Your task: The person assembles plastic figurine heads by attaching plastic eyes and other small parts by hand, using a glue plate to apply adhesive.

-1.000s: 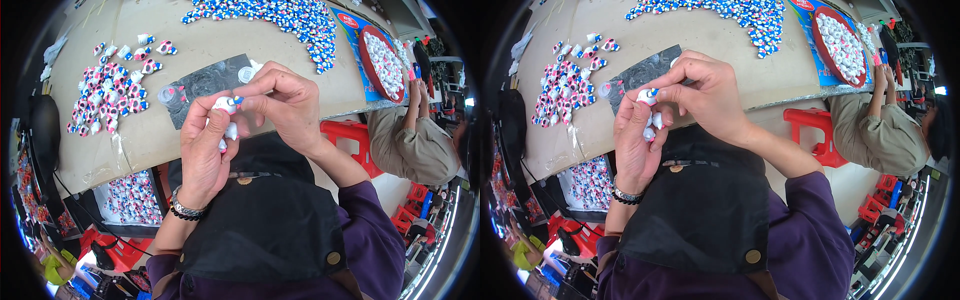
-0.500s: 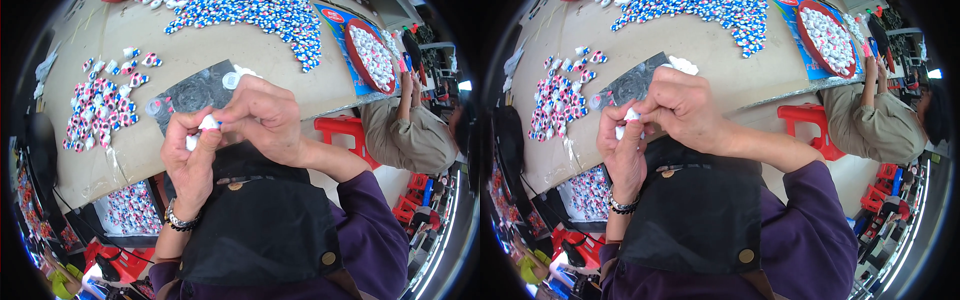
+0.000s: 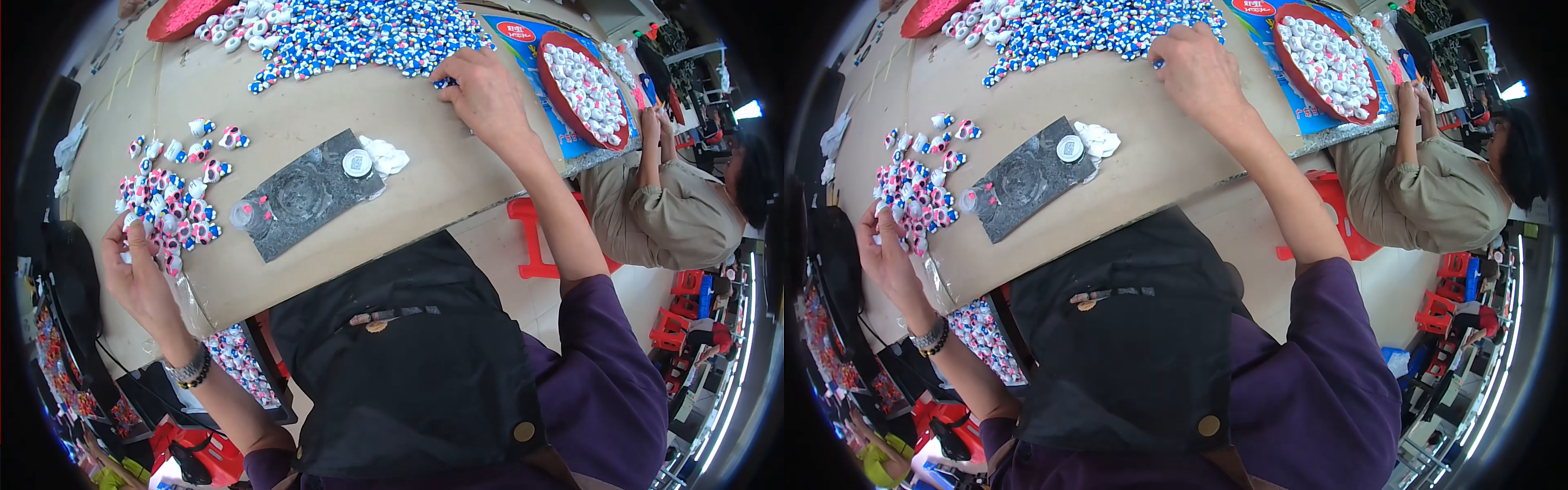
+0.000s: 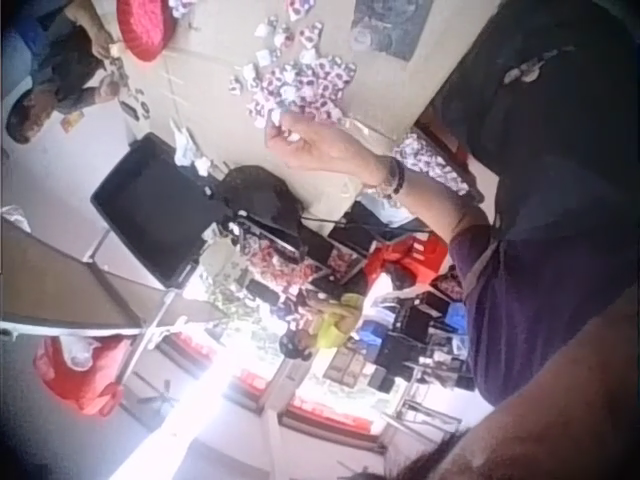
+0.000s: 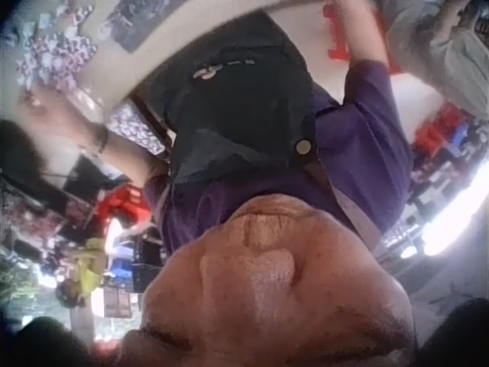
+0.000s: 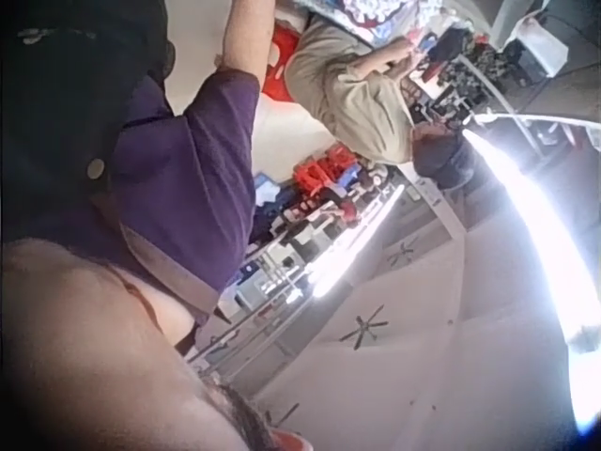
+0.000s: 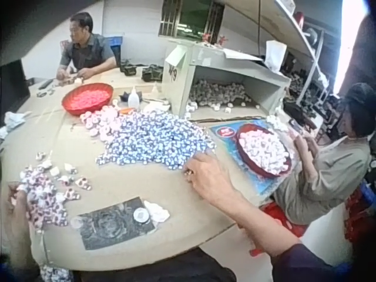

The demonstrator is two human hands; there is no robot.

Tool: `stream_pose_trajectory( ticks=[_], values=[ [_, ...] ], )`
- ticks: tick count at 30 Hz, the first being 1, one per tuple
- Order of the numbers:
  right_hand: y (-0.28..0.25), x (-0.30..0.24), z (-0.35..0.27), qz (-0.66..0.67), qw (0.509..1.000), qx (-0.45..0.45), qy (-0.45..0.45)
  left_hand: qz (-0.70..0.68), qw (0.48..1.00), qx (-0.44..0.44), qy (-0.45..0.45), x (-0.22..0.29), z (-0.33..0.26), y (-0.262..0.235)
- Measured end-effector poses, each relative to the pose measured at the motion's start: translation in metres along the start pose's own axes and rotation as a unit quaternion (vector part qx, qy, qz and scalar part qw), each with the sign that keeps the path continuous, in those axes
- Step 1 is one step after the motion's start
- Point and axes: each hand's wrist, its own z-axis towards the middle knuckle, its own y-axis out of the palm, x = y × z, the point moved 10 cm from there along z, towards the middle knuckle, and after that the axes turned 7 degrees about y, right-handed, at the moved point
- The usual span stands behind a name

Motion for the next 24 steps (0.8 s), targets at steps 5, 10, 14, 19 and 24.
stream_pose_trajectory(
  ticks=[5,10,14,19,24],
  values=[
    [0.013,-0.011,-0.001,-0.071,0.997,-0.021,-0.006,0.31,0.949,-0.055,0.023,-0.011,0.027,-0.004],
    [0.016,-0.007,-0.002,-0.036,0.999,-0.04,0.007,0.179,0.983,0.018,0.035,-0.014,0.034,-0.018],
    [0.019,-0.024,-0.007,0.041,0.997,-0.057,-0.026,-0.442,0.869,-0.04,-0.22,-0.02,-0.001,0.009],
    [0.012,-0.031,-0.015,0.038,0.998,-0.008,-0.054,-0.752,0.492,-0.079,-0.432,0.053,-0.083,0.09],
    [-0.005,-0.05,-0.012,0.142,0.988,0.006,-0.063,-0.759,0.482,-0.146,-0.413,0.074,-0.112,0.12]
  ],
)
